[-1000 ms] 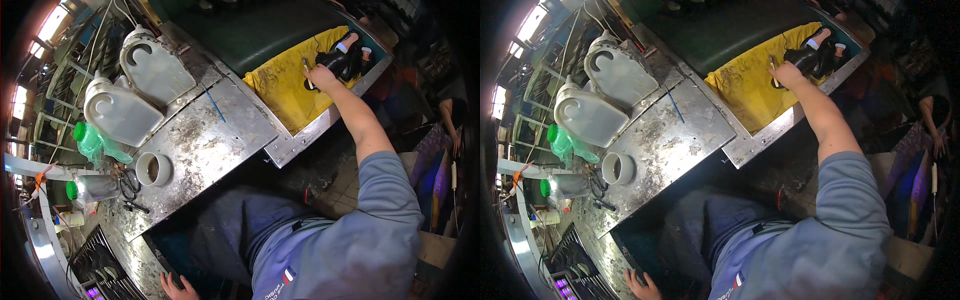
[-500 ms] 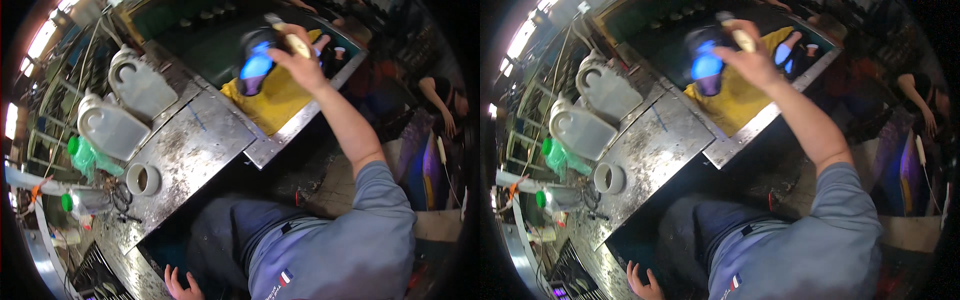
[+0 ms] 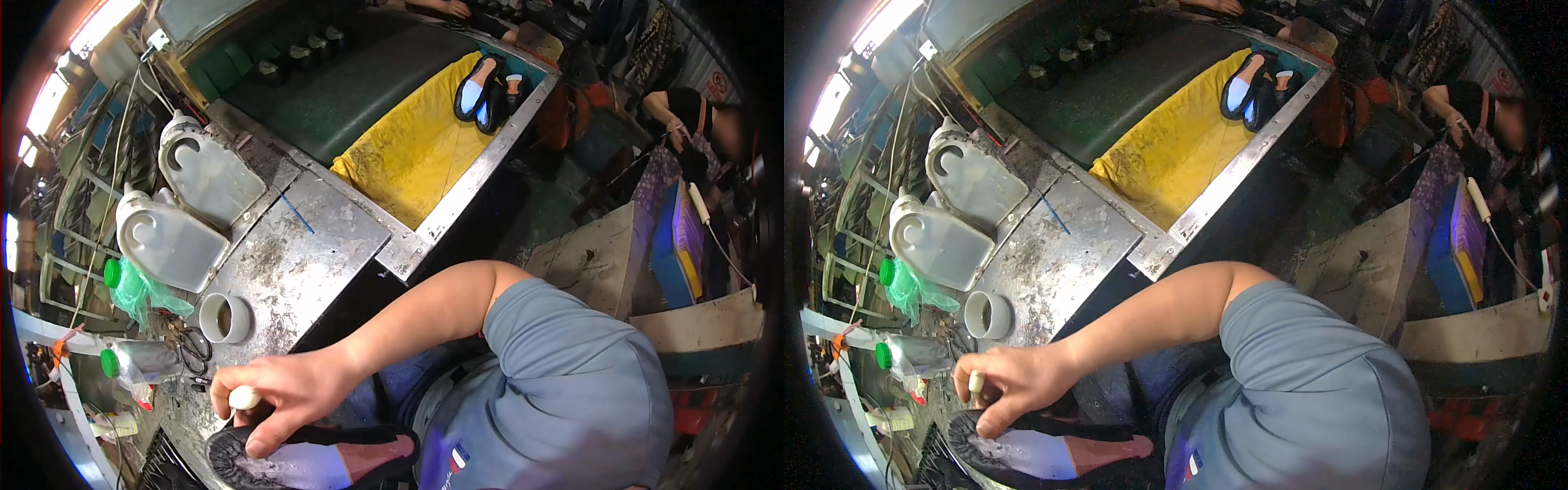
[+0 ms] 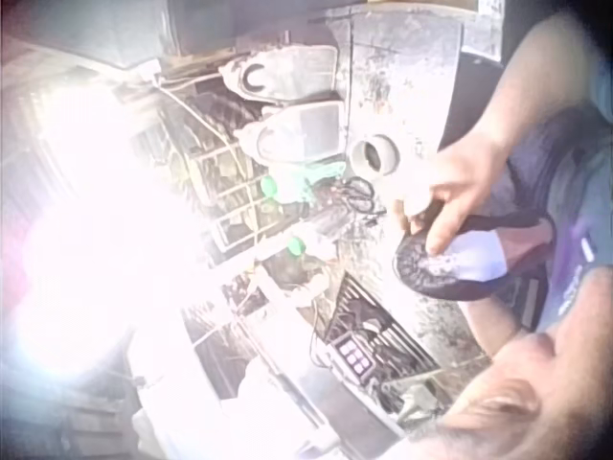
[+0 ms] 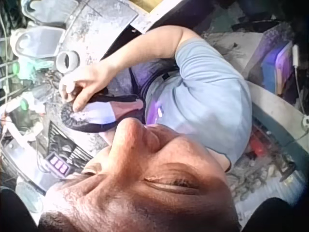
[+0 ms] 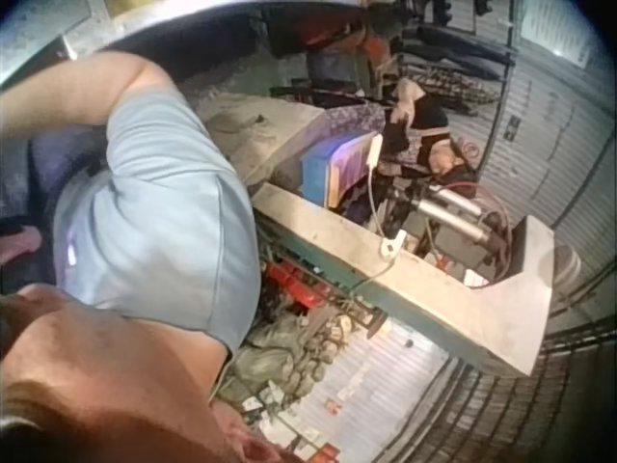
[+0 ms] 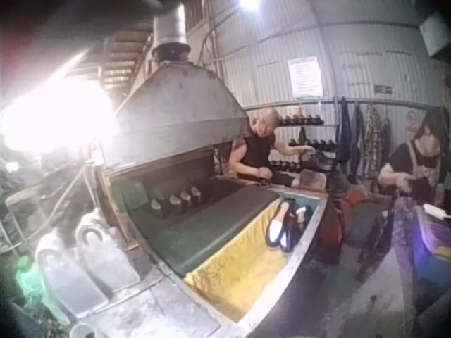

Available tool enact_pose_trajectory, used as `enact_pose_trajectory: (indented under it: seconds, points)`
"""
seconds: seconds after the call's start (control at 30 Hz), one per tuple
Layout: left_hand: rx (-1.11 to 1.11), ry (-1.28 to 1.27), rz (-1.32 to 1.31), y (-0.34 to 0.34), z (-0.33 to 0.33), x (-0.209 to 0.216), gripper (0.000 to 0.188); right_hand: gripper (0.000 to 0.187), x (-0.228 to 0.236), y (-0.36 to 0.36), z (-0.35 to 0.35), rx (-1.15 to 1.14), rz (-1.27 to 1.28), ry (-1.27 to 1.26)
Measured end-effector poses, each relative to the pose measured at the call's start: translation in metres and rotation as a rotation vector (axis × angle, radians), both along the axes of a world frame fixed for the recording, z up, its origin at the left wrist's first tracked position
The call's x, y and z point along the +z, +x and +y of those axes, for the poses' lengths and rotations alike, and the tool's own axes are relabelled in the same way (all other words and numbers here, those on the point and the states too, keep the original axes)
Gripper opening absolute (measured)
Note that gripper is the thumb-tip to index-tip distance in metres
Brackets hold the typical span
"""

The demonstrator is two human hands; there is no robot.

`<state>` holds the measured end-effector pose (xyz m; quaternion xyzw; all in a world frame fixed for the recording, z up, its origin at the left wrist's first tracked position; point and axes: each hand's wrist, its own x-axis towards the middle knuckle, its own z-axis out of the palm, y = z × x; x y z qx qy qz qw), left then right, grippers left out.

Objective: The person paints the sole of a black shoe with a purple substance using a small brush. They repeatedly dip the brush into a small container of the substance and apply it to the shoe's sole, focusing on the edges and surface. The person handles the shoe with their left hand while painting with their right hand.

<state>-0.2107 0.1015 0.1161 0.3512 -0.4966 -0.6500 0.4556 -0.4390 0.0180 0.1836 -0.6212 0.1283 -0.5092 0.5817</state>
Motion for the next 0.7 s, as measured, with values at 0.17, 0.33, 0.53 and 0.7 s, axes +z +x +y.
enact_pose_trajectory:
  seconds: [0.17, 0.33, 0.53, 0.7]
  points:
    - [0.138, 0.306, 0.191, 0.033, 0.043, -0.052, 0.077, 0.045, -0.024, 0.019, -0.031, -0.205, 0.306, -0.072]
    - [0.205, 0.443, 0.325, 0.051, 0.089, -0.089, 0.071, 0.034, -0.003, -0.013, -0.087, -0.495, 0.609, -0.154]
    - [0.3, 0.43, 0.406, 0.061, 0.123, -0.1, 0.065, 0.028, 0.001, 0.016, -0.138, -0.577, 1.029, -0.474]
    - [0.329, 0.342, 0.403, 0.058, 0.127, -0.102, 0.065, 0.02, -0.044, 0.03, -0.177, -0.551, 1.37, -0.464]
